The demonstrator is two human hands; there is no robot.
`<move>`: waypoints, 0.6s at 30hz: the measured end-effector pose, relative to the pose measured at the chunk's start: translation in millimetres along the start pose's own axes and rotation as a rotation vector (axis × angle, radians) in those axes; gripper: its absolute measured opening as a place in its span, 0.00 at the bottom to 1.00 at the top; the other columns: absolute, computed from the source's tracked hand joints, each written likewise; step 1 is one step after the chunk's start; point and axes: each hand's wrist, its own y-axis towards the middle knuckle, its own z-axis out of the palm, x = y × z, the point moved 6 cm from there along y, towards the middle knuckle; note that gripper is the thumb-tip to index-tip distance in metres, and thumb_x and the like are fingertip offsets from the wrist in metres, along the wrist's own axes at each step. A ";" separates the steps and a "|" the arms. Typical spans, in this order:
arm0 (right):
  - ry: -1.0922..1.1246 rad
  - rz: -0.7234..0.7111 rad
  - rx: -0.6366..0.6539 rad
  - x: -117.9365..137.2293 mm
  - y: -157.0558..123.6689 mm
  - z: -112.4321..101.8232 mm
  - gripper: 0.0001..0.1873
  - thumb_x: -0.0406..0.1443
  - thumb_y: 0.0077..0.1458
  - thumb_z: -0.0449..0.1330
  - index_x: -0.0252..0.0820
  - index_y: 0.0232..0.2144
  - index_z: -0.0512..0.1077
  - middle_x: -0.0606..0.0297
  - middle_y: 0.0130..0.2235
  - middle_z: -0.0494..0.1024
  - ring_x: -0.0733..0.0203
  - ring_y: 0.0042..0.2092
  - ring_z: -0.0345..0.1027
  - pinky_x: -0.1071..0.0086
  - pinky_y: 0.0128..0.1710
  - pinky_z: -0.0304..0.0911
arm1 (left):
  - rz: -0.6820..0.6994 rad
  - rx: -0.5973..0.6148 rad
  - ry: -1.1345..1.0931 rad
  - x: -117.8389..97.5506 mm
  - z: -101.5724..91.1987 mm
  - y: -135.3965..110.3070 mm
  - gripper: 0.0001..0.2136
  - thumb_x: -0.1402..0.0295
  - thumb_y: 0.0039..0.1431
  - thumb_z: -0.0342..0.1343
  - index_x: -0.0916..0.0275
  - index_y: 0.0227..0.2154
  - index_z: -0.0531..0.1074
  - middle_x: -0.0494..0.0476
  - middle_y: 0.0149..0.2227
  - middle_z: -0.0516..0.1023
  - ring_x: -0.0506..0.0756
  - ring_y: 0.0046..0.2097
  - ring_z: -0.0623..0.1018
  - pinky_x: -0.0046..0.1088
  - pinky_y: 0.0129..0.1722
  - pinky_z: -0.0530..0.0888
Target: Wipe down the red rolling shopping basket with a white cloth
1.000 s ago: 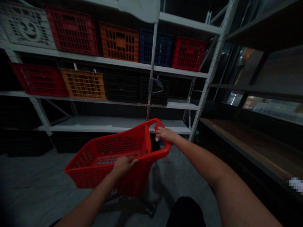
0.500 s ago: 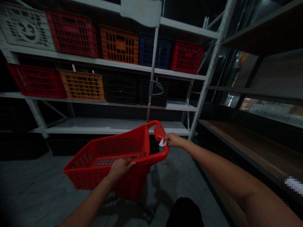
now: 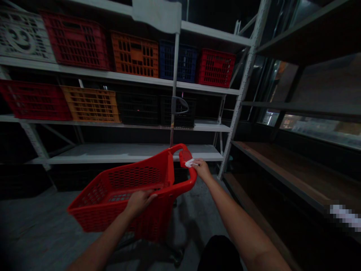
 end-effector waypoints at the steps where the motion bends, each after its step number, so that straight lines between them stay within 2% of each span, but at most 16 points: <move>1: -0.016 -0.021 0.006 3.9 -1.0 -1.1 0.08 0.31 0.46 0.56 0.40 0.27 0.76 0.61 0.34 0.73 0.60 0.40 0.66 0.65 0.44 0.59 | -0.014 0.000 0.009 1.8 0.5 -0.1 0.26 0.49 0.56 0.30 0.56 0.38 0.70 0.59 0.33 0.78 0.57 0.37 0.76 0.29 0.34 0.67; 5: -0.063 -0.162 0.221 23.1 -25.9 -3.3 0.07 0.31 0.47 0.56 0.41 0.27 0.76 0.62 0.33 0.75 0.60 0.38 0.67 0.67 0.42 0.61 | -0.005 -0.015 0.026 7.7 1.6 -3.6 0.27 0.48 0.56 0.30 0.56 0.37 0.71 0.59 0.32 0.78 0.56 0.36 0.76 0.29 0.34 0.67; 7: -0.099 -0.203 0.270 27.7 -31.6 -3.9 0.08 0.31 0.48 0.56 0.41 0.28 0.76 0.61 0.35 0.75 0.60 0.39 0.68 0.68 0.42 0.61 | 0.027 -0.032 0.020 9.5 1.5 -7.2 0.28 0.48 0.56 0.29 0.57 0.36 0.72 0.59 0.31 0.78 0.56 0.36 0.76 0.28 0.34 0.67; 9: -0.164 -0.224 0.243 29.0 -22.7 -1.5 0.10 0.30 0.49 0.55 0.41 0.31 0.75 0.61 0.38 0.75 0.60 0.42 0.68 0.67 0.45 0.60 | 0.046 -0.048 0.003 12.2 0.9 -12.0 0.28 0.48 0.56 0.29 0.57 0.35 0.72 0.58 0.31 0.77 0.55 0.36 0.76 0.27 0.34 0.67; 13: -0.410 -0.203 0.201 28.5 14.7 10.2 0.14 0.28 0.50 0.52 0.41 0.37 0.74 0.60 0.42 0.75 0.59 0.45 0.67 0.66 0.47 0.58 | 0.050 -0.064 -0.051 19.0 -1.9 -23.5 0.27 0.49 0.56 0.31 0.58 0.36 0.72 0.58 0.31 0.77 0.55 0.36 0.75 0.28 0.36 0.67; 16: -0.490 -0.218 0.219 34.9 22.7 10.1 0.16 0.29 0.54 0.49 0.42 0.43 0.71 0.59 0.43 0.74 0.59 0.46 0.66 0.66 0.47 0.58 | 0.065 -0.099 -0.138 17.6 -8.4 -31.9 0.25 0.48 0.55 0.36 0.59 0.41 0.70 0.58 0.40 0.76 0.56 0.42 0.74 0.30 0.43 0.67; 18: -0.453 -0.324 0.333 43.4 10.0 11.9 0.17 0.33 0.56 0.49 0.43 0.46 0.68 0.60 0.49 0.70 0.58 0.52 0.61 0.64 0.52 0.54 | 0.087 -0.171 -0.184 9.8 -15.7 -35.8 0.26 0.47 0.51 0.42 0.57 0.46 0.66 0.58 0.47 0.72 0.56 0.48 0.70 0.32 0.49 0.63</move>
